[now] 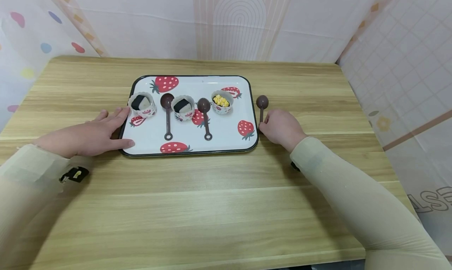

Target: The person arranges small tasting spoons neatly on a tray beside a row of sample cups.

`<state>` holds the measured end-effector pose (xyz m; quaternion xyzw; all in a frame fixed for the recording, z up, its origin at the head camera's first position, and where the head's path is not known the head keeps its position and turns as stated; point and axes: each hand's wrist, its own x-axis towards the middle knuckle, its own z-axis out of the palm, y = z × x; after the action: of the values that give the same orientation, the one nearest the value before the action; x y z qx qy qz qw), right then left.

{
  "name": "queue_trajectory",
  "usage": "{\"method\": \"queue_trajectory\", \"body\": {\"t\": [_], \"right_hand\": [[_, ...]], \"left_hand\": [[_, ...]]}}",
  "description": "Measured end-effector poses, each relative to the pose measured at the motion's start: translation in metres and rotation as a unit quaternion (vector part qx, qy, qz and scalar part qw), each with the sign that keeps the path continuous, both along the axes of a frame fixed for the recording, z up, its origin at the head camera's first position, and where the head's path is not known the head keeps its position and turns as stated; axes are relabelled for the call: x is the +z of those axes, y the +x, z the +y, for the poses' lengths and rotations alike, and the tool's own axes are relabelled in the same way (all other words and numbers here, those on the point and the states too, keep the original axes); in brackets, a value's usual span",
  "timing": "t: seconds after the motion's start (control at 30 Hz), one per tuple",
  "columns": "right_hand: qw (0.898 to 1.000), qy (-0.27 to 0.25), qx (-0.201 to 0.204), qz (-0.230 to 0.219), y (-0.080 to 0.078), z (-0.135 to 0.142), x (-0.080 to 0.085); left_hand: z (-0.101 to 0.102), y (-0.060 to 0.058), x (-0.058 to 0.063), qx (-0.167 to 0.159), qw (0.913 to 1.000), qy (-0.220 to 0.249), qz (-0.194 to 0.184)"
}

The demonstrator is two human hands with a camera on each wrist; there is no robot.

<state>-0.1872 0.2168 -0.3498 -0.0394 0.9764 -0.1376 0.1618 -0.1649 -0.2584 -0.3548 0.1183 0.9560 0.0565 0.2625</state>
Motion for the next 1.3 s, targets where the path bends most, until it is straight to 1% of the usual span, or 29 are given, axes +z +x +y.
{"method": "queue_trajectory", "body": {"t": [0.3, 0.9, 1.3], "right_hand": [[1.0, 0.004, 0.004, 0.002, -0.0002, -0.0006, 0.0012], [1.0, 0.001, -0.002, -0.002, -0.0012, -0.0005, -0.0001], [1.0, -0.004, -0.004, -0.002, -0.0007, -0.0021, 0.0016]], "left_hand": [[-0.0015, -0.0016, -0.0023, -0.002, 1.0, -0.003, 0.004], [-0.001, -0.0019, 0.0002, -0.002, 1.0, -0.001, 0.003], [-0.0016, -0.002, -0.0006, -0.002, 1.0, 0.001, -0.002]]}}
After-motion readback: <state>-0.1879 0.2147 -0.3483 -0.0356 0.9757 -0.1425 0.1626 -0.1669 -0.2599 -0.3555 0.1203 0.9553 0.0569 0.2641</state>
